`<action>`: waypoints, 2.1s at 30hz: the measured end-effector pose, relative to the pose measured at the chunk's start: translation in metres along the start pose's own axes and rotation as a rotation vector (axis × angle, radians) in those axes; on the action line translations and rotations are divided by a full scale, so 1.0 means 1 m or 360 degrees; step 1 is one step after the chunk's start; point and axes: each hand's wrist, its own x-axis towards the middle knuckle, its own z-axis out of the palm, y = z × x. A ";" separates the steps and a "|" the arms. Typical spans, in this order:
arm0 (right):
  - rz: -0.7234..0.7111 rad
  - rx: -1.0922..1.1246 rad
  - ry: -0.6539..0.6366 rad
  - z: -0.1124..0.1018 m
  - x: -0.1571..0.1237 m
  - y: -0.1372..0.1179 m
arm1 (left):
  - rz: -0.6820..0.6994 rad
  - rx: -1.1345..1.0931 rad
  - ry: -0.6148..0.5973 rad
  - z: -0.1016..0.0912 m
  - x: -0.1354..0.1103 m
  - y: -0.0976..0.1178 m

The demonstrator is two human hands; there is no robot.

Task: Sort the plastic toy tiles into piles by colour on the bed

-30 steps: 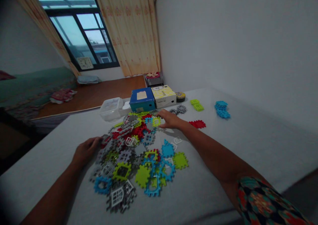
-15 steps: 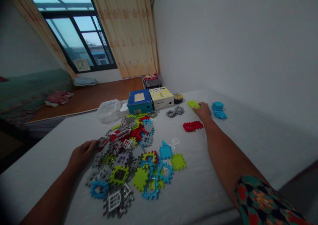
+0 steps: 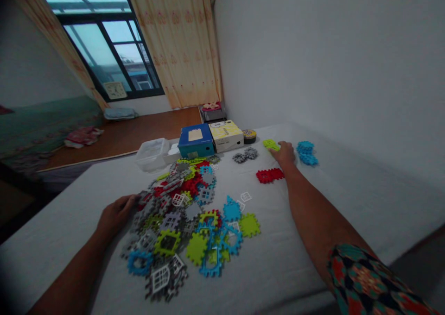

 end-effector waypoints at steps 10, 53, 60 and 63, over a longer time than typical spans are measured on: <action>-0.1344 0.0677 -0.1118 -0.013 -0.092 -0.154 | -0.0014 -0.0044 -0.0003 -0.004 -0.005 0.008; -0.1237 0.0924 -0.1206 -0.010 -0.127 -0.171 | 0.0025 -0.0024 -0.0041 0.002 -0.004 0.003; -0.1459 0.0915 -0.1510 -0.018 -0.148 -0.183 | 0.0010 -0.0046 -0.0018 0.001 -0.004 0.003; -0.1643 0.0768 -0.1177 -0.009 -0.164 -0.188 | 0.0015 -0.0022 -0.0033 0.000 -0.005 0.004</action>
